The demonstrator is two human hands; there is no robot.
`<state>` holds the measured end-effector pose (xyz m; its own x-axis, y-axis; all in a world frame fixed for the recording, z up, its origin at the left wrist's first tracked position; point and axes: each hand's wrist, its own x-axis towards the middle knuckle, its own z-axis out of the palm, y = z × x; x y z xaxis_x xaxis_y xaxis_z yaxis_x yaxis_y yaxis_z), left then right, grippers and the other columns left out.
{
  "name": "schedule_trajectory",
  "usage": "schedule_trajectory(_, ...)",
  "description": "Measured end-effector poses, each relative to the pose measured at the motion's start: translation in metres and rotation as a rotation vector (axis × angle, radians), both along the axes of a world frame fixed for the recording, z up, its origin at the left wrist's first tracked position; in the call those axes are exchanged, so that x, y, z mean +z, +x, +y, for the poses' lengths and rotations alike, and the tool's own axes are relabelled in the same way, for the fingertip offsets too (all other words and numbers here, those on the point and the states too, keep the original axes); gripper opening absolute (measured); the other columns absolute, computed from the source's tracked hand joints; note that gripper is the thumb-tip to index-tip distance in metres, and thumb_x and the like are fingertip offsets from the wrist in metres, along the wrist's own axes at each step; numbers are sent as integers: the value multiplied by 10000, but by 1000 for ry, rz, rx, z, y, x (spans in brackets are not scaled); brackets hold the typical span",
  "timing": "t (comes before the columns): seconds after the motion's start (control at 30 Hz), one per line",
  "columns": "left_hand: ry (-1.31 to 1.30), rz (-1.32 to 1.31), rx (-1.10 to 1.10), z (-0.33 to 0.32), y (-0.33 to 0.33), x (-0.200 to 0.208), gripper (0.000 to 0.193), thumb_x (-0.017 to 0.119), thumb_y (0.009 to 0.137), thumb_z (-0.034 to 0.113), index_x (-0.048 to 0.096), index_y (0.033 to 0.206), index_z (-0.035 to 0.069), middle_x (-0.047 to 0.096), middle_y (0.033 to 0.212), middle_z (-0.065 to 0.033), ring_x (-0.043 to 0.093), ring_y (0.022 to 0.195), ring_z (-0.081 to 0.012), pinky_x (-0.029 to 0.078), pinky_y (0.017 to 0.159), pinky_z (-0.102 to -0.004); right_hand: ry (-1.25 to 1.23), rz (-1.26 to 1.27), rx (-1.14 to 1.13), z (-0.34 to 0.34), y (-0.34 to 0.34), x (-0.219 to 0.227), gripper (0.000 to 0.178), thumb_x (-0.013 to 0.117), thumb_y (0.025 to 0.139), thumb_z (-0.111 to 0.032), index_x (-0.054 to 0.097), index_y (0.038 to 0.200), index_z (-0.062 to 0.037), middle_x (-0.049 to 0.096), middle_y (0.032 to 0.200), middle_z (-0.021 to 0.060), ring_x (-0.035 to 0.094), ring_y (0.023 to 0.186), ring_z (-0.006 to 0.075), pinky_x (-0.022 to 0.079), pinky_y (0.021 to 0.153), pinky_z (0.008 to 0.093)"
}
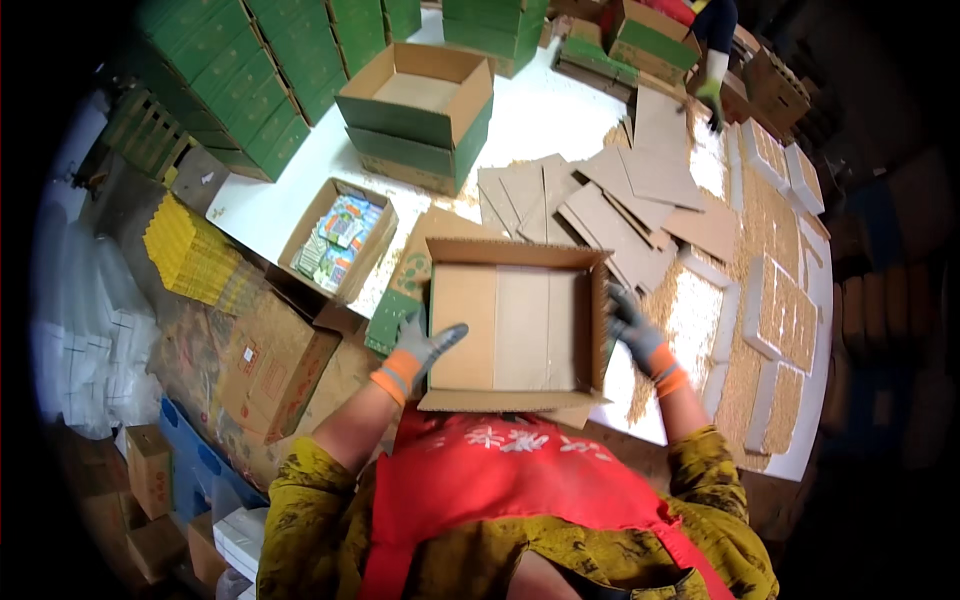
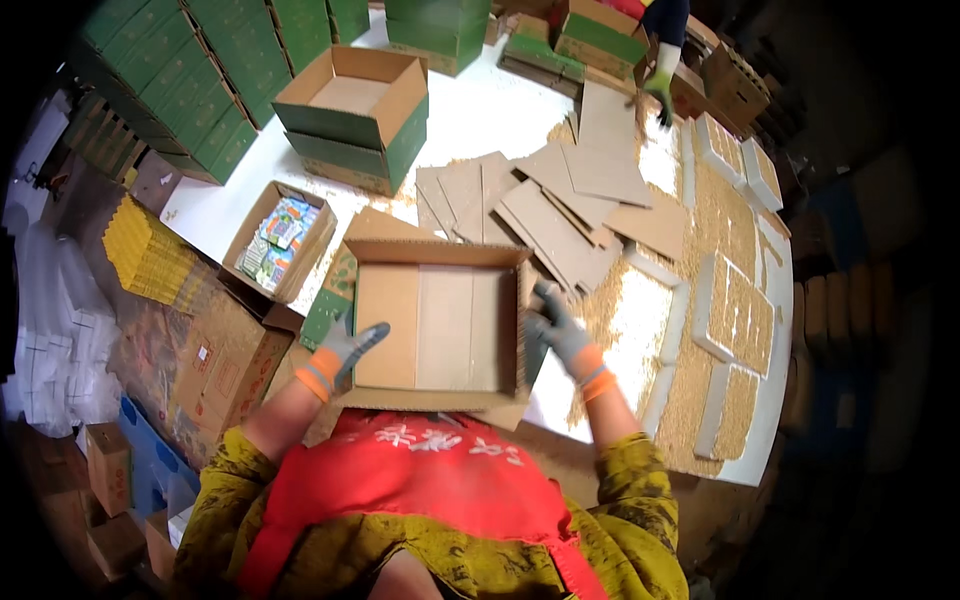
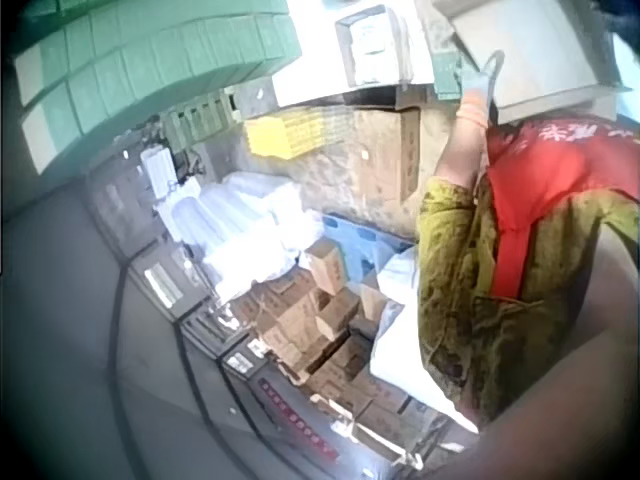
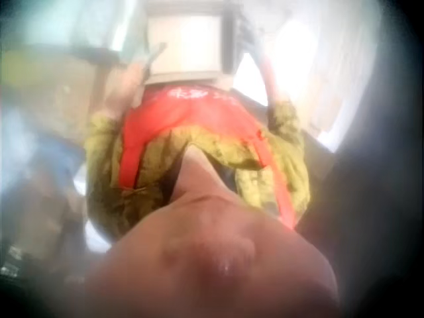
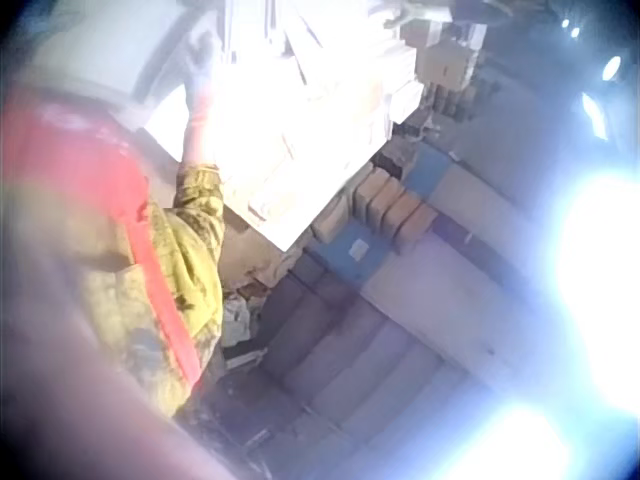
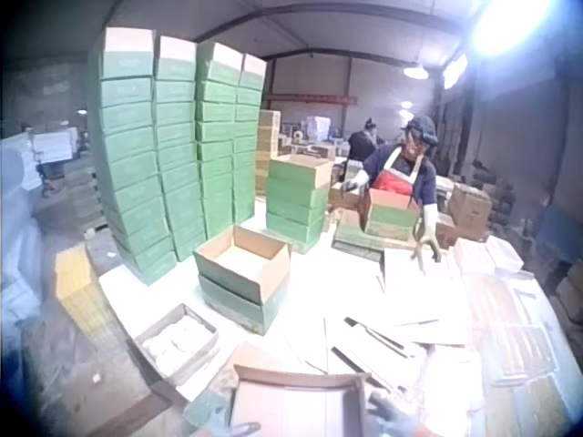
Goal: The person folds a cardboard box, places a foam tray filled with grain inside, adds a packet, and seals the box with a cardboard insert before stacking it.
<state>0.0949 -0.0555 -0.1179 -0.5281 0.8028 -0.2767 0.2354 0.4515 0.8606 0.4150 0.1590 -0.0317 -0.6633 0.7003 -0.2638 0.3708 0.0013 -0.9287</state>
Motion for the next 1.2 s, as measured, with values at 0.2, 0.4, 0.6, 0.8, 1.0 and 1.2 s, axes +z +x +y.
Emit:
schedule_trajectory(0.2, 234, -471, 37, 12, 19, 16, 818, 818, 783, 171, 352, 1428, -20, 508, 1356, -119, 498, 1227, -203, 439, 1021, -343, -166, 125, -188, -40, -23, -44, 689, 779, 828, -236, 423, 1355, 31, 577, 1241, 146, 570, 1109, 206, 476, 929, 316)
schedule_trajectory(0.4, 478, -526, -246, 95, -43, 78, 542, 613, 935, 179, 408, 1406, 4, 493, 1389, -122, 458, 1288, -221, 392, 1064, -345, -510, 606, -405, -7, -19, -20, 513, 554, 938, -339, 443, 1346, -47, 577, 1241, 116, 602, 1085, 240, 511, 929, 353)
schedule_trajectory(0.6, 1307, -217, 498, 213, -270, 75, 547, 510, 1013, 274, 347, 1453, -7, 403, 1479, -141, 385, 1365, -265, 289, 1150, -350, -571, 1022, -351, 69, -166, 67, 630, 509, 960, -525, 478, 1354, -35, 557, 1331, 133, 578, 1173, 275, 470, 1019, 417)
schedule_trajectory(0.8, 495, -213, 261, 218, -437, -11, 841, 299, 955, 694, 577, 1297, -22, 625, 1254, -120, 555, 1189, -229, 355, 1087, -302, -534, 930, -452, 172, -310, 25, 534, 683, 888, -397, 551, 1251, -27, 652, 1136, 110, 660, 980, 238, 556, 865, 381)
schedule_trajectory(1.0, 659, -131, 308, 229, -368, -2, 598, 356, 1042, 464, 514, 1337, -31, 580, 1279, -122, 515, 1163, -215, 379, 1032, -307, -17, 528, -438, 181, -438, -5, 699, 730, 861, -379, 430, 1352, 20, 589, 1233, 138, 572, 1133, 247, 472, 960, 353)
schedule_trajectory(1.2, 533, 292, 341, 224, -387, -31, 487, 420, 1024, 254, 394, 1423, -22, 455, 1438, -224, 426, 1334, -359, 322, 1113, -380, -298, 594, -321, 186, -455, -18, 996, 732, 844, -450, 164, 1509, 28, 351, 1493, 171, 376, 1354, 269, 363, 1077, 361)
